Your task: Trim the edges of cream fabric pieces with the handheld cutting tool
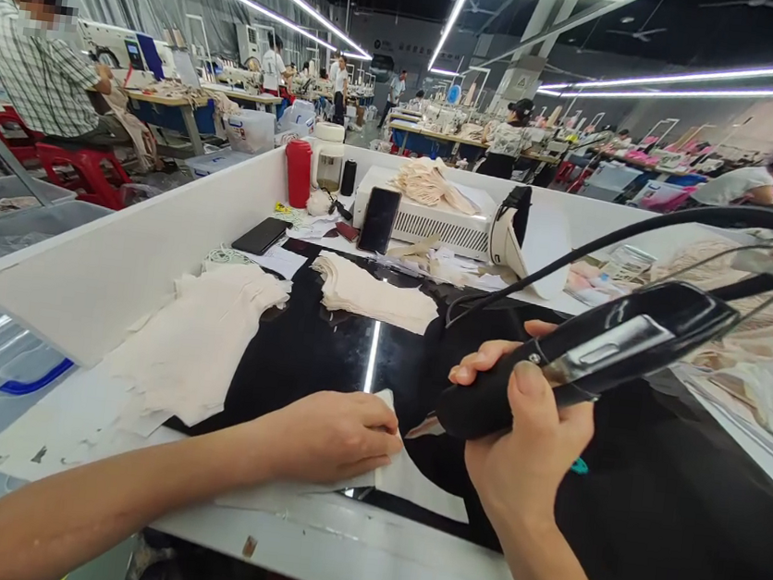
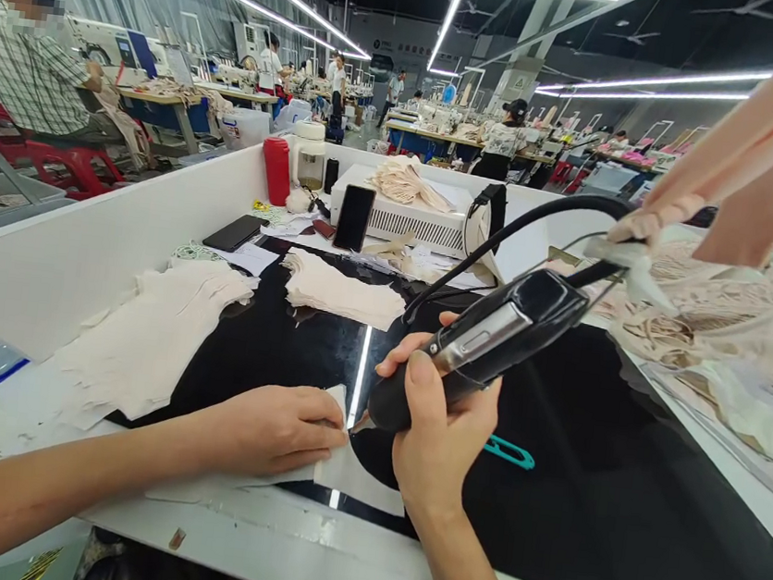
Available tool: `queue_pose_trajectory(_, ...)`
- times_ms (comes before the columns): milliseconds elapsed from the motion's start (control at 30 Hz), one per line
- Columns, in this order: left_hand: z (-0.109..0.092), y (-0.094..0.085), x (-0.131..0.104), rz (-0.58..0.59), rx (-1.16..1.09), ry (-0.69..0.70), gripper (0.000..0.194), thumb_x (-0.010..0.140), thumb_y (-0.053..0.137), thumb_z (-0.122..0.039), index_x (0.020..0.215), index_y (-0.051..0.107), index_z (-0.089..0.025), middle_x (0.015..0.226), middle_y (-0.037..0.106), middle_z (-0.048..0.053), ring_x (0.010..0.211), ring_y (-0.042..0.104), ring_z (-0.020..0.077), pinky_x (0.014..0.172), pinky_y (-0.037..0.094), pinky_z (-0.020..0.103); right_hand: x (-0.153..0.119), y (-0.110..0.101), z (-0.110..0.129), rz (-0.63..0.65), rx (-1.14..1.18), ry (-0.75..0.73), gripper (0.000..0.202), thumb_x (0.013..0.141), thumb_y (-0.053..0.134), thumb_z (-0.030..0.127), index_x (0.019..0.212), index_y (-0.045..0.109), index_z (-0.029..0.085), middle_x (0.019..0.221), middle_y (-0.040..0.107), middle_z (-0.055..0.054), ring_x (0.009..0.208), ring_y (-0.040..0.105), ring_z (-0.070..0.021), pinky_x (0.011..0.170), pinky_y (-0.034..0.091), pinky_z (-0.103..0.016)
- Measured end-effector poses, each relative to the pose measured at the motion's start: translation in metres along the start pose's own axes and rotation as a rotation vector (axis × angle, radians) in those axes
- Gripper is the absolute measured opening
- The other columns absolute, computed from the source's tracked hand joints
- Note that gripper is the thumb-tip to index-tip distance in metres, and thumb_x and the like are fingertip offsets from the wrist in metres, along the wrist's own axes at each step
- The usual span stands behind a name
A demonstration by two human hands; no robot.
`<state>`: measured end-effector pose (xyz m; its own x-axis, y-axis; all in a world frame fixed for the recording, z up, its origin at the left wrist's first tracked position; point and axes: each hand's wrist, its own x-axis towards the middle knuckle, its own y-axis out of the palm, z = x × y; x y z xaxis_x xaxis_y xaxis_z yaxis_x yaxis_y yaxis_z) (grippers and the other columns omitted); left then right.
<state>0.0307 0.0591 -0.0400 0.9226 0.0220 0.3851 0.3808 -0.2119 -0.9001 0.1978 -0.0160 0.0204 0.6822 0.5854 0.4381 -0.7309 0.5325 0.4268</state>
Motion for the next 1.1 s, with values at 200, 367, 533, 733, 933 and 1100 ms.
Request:
queue_pose_trajectory(200, -0.0018, 0.0022, 0.0009, -0.011, 0.052, 0.046, 0.021, 0.107, 0.046, -0.021, 0.111, 0.067, -0.016, 0.108, 0.070, 0.008, 0.104, 0.068, 0.0179, 0.092, 0.057, 0.028, -0.0012, -0.0012, -0.0004, 0.020, 0.014, 0.016, 0.042, 0.078, 0.081, 0.039, 0.110, 0.060, 0.023, 0.072, 0.067, 0.004, 0.058, 0.061, -0.0138, 0.059, 0.055, -0.030)
queue_pose_trajectory(367, -0.0019, 0.0062, -0.0004, -0.028, 0.091, 0.052, 0.017, 0.104, 0.050, -0.017, 0.110, 0.065, -0.016, 0.110, 0.070, 0.008, 0.106, 0.068, 0.0177, 0.092, 0.058, 0.027, -0.0009, 0.0000, -0.0018, 0.009, 0.008, 0.008, 0.041, 0.078, 0.082, 0.039, 0.109, 0.060, 0.022, 0.072, 0.067, 0.004, 0.057, 0.061, -0.0136, 0.059, 0.055, -0.030)
queue_pose_trajectory(533, -0.0033, 0.0069, 0.0011, -0.028, 0.100, 0.058, 0.016, 0.100, 0.051, -0.011, 0.108, 0.065, -0.015, 0.108, 0.069, 0.007, 0.106, 0.068, 0.0176, 0.091, 0.059, 0.027, -0.0007, 0.0001, -0.0019, 0.018, 0.010, 0.010, 0.042, 0.078, 0.082, 0.039, 0.110, 0.059, 0.022, 0.072, 0.067, 0.004, 0.057, 0.061, -0.0136, 0.059, 0.054, -0.030)
queue_pose_trajectory(733, -0.0057, 0.0061, 0.0031, -0.032, 0.100, 0.061, 0.015, 0.100, 0.052, -0.012, 0.106, 0.066, -0.015, 0.110, 0.070, 0.008, 0.106, 0.069, 0.0183, 0.092, 0.059, 0.027, -0.0011, 0.0001, 0.0001, 0.023, -0.003, 0.010, 0.042, 0.080, 0.081, 0.039, 0.111, 0.058, 0.022, 0.072, 0.067, 0.004, 0.057, 0.061, -0.0135, 0.059, 0.054, -0.030)
queue_pose_trajectory(933, -0.0026, 0.0011, 0.0002, -0.031, 0.111, 0.068, 0.017, 0.102, 0.051, -0.015, 0.106, 0.067, -0.018, 0.110, 0.070, 0.007, 0.102, 0.069, 0.0175, 0.088, 0.059, 0.026, -0.0004, -0.0004, 0.0021, 0.006, -0.020, 0.008, 0.039, 0.079, 0.080, 0.037, 0.109, 0.059, 0.022, 0.070, 0.066, 0.005, 0.056, 0.061, -0.0139, 0.059, 0.054, -0.030)
queue_pose_trajectory(1100, 0.0007, -0.0022, -0.0019, -0.021, 0.115, 0.069, 0.018, 0.103, 0.051, -0.017, 0.106, 0.068, -0.018, 0.109, 0.070, 0.007, 0.099, 0.069, 0.0172, 0.085, 0.058, 0.026, -0.0037, -0.0035, 0.0034, 0.014, -0.014, 0.007, 0.038, 0.078, 0.079, 0.035, 0.109, 0.059, 0.024, 0.070, 0.066, 0.006, 0.055, 0.060, -0.0144, 0.058, 0.052, -0.030)
